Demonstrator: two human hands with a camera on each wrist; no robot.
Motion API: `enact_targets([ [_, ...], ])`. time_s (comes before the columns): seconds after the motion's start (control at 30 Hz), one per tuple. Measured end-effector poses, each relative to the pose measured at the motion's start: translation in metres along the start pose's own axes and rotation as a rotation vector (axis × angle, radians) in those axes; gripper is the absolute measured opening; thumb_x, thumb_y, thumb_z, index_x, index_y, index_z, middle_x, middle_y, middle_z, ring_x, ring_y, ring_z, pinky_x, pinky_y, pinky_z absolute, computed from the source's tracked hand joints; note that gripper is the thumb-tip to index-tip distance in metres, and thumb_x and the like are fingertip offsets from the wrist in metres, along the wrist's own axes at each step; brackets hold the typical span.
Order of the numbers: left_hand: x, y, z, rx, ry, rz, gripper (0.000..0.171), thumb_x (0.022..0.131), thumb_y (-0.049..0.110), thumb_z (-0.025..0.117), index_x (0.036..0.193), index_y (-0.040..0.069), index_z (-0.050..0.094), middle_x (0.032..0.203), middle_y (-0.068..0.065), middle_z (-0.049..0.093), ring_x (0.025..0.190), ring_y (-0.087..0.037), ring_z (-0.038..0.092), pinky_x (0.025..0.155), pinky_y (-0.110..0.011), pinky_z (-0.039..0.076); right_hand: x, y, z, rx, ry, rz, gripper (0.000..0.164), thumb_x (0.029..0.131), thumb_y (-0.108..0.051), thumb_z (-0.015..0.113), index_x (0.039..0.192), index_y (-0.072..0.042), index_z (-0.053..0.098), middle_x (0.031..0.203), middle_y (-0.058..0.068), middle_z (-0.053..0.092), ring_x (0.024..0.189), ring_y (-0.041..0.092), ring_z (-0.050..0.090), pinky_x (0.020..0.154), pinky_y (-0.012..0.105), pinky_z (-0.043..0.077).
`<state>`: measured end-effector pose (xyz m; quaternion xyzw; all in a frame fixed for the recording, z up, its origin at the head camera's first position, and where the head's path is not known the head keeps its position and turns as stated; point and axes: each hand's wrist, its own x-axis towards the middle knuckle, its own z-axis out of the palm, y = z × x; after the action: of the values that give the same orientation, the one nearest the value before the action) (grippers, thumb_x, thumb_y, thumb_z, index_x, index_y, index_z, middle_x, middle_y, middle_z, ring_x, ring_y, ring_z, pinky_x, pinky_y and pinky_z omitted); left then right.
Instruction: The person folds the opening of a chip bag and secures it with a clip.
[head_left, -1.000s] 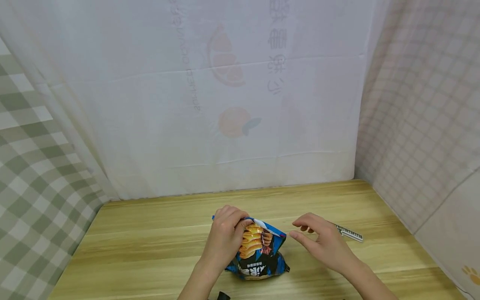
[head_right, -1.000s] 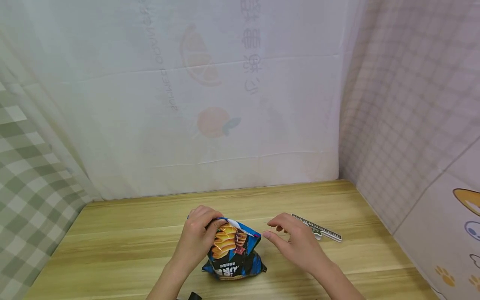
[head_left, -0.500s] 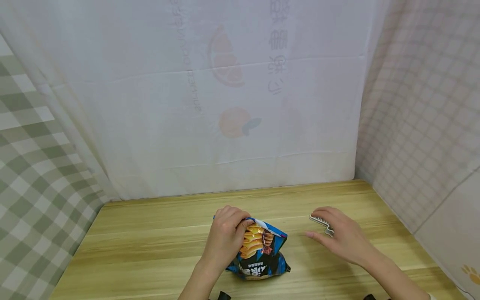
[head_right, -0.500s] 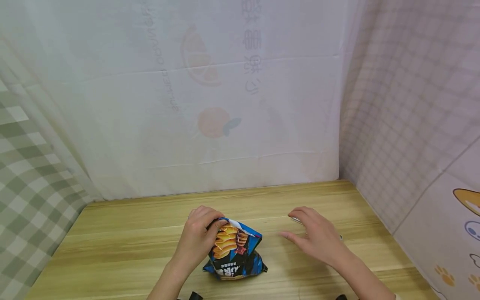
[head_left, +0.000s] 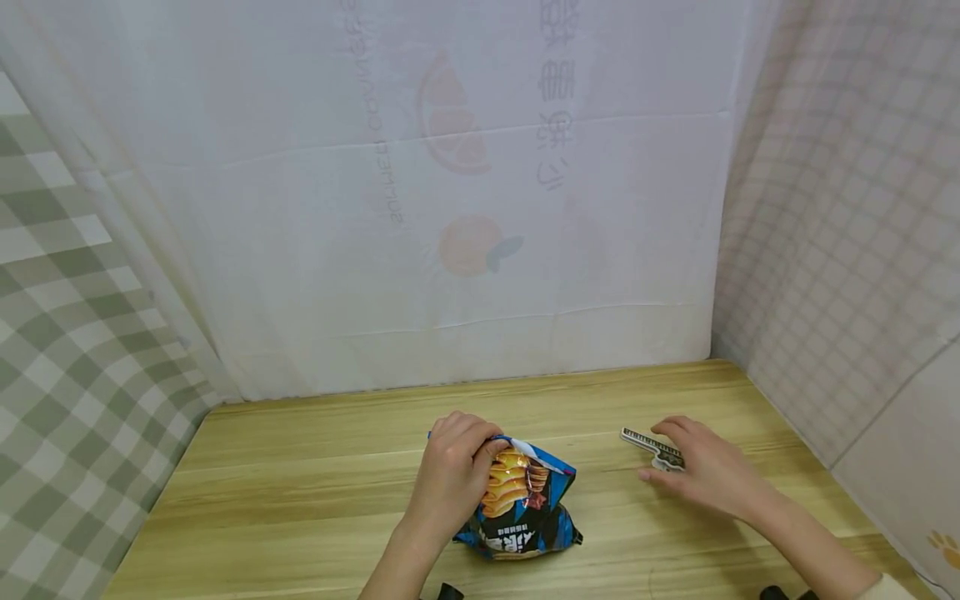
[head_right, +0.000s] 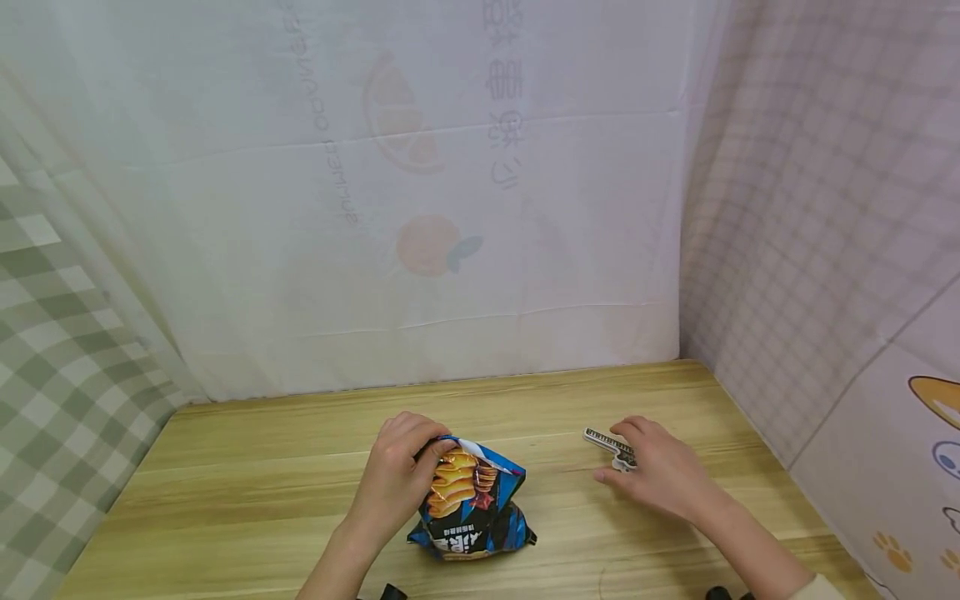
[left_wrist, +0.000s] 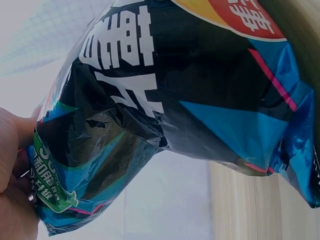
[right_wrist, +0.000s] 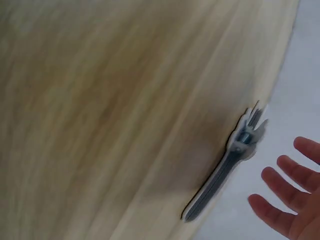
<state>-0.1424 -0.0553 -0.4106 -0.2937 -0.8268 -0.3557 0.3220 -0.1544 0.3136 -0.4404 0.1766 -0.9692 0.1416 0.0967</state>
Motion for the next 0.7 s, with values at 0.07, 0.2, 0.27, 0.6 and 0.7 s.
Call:
enact_targets([
  [0.07,0.0,0.0,0.0,-0.002,-0.001,0.0,0.006,0.089,0.01,0.083,0.089,0.01,0.077,0.085,0.004,0.072,0.084,-0.013,0.065,0.077,-0.034,0.05,0.0,0.005,0.001,-0.01,-0.038,0.014,0.074,0.08,-0.057,0.086,0.124,0.0,0.069,0.125,0.019,0.066,0.11,0.042,0.066,0.076,0.058,0.058],
  [0.2,-0.001,0.0,0.0,-0.004,0.0,-0.001,0.007,0.089,0.008,0.083,0.089,0.01,0.077,0.085,0.003,0.072,0.084,-0.013,0.064,0.077,-0.035,0.05,0.0,0.012,0.003,-0.024,-0.096,0.031,0.08,0.078,-0.06,0.086,0.124,0.003,0.069,0.12,0.02,0.068,0.106,0.04,0.067,0.077,0.057,0.058],
  [0.27,-0.001,0.0,0.0,-0.005,0.003,-0.001,0.008,0.088,0.007,0.084,0.09,0.011,0.077,0.085,0.003,0.072,0.084,-0.014,0.064,0.077,-0.035,0.05,0.001,0.015,0.003,-0.036,-0.109,0.035,0.08,0.076,-0.06,0.087,0.122,0.004,0.07,0.116,0.019,0.069,0.102,0.038,0.068,0.076,0.055,0.058],
  [0.6,-0.001,0.0,0.0,-0.008,0.002,0.001,0.004,0.092,0.01,0.08,0.09,0.01,0.076,0.087,0.003,0.071,0.085,-0.014,0.064,0.078,-0.036,0.05,0.004,0.027,0.006,-0.037,-0.193,0.039,0.067,0.075,-0.052,0.091,0.112,0.001,0.074,0.096,0.0,0.066,0.076,0.01,0.054,0.058,0.033,0.047],
  [0.7,0.0,0.0,0.0,-0.003,0.004,0.002,0.008,0.089,0.006,0.083,0.09,0.01,0.076,0.086,0.003,0.071,0.084,-0.014,0.064,0.078,-0.036,0.05,0.007,0.029,0.007,-0.014,-0.226,0.054,0.064,0.076,-0.05,0.091,0.111,0.001,0.075,0.092,-0.002,0.063,0.073,0.009,0.05,0.058,0.03,0.044],
])
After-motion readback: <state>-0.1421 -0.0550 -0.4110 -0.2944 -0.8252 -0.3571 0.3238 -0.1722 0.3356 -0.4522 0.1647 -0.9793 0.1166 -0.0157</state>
